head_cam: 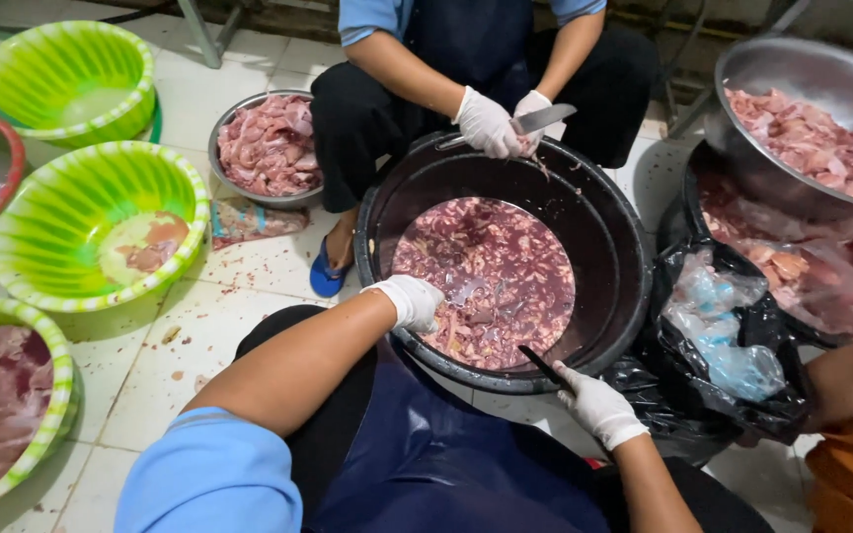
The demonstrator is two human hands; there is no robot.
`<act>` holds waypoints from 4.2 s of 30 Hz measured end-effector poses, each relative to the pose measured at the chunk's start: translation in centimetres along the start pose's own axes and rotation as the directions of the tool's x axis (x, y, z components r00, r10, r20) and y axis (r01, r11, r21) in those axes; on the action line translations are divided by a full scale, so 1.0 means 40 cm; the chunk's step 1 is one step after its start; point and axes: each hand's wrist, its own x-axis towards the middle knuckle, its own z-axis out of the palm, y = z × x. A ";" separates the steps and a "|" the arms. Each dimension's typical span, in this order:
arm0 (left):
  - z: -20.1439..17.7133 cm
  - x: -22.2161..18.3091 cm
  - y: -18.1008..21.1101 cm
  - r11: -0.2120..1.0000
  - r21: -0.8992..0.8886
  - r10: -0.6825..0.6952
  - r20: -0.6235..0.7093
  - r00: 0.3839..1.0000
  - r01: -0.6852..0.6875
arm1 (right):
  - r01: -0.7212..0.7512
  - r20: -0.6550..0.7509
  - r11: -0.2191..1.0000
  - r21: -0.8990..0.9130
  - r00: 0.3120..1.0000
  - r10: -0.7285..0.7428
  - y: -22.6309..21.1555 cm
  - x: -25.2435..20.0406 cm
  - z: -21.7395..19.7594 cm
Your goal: Workers are manually trimming and sorting raw chicken pieces in a production environment.
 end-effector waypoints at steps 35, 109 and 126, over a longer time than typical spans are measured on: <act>0.041 -0.002 0.006 0.999 0.031 -0.008 -0.077 0.997 0.010 | -0.281 -0.523 0.913 0.295 0.752 0.401 0.466 0.020 -0.197; 0.018 0.280 0.080 0.786 -0.616 -0.214 -0.364 0.906 -0.062 | 0.317 -0.280 -0.215 0.924 0.942 0.185 -0.168 0.064 -0.237; 0.008 0.275 0.093 0.795 -0.605 -0.202 -0.326 0.924 -0.040 | 0.351 -0.721 0.637 0.686 0.215 0.658 0.503 0.178 -0.291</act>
